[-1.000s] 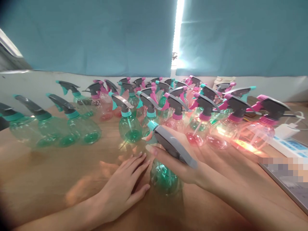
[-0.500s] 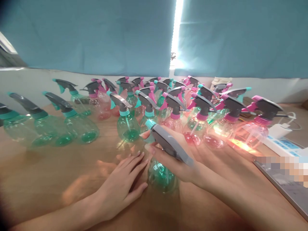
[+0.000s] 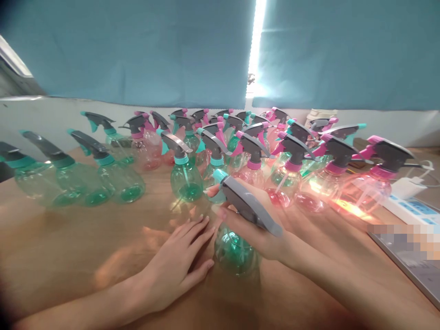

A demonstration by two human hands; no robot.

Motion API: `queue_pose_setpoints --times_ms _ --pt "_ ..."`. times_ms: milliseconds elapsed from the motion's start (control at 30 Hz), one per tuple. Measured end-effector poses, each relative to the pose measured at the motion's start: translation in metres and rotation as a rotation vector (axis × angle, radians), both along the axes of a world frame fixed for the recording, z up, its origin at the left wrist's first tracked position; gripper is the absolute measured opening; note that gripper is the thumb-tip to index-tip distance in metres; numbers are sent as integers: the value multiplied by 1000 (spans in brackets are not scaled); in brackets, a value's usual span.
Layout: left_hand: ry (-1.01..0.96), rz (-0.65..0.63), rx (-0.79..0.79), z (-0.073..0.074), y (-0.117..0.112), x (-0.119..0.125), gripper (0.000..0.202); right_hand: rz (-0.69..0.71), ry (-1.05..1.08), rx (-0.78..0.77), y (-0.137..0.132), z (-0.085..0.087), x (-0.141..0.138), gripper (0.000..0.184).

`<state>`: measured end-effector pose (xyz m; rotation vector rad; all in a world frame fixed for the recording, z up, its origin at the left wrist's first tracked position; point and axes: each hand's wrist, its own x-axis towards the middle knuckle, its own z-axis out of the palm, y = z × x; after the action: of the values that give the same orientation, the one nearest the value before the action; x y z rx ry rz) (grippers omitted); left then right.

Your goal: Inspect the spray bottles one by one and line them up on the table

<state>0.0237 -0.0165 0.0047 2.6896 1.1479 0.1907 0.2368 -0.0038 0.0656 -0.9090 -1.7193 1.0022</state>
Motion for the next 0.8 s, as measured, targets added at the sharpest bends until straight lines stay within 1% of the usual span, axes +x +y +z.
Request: queue_pose_setpoints --times_ms 167,267,400,600,800 --pt "-1 4 -12 -1 0 -1 58 7 -14 1 0 2 0 29" --pt "-28 1 -3 -2 1 -1 57 7 -29 16 0 0 1 29" --pt "-13 0 -3 -3 1 -1 58 8 -28 19 0 -2 2 28" --pt "-41 -11 11 -5 1 -2 58 -7 -21 -29 -1 -4 4 29" --pt "-18 -5 -13 -1 1 0 59 -16 -11 -29 1 -10 6 26"
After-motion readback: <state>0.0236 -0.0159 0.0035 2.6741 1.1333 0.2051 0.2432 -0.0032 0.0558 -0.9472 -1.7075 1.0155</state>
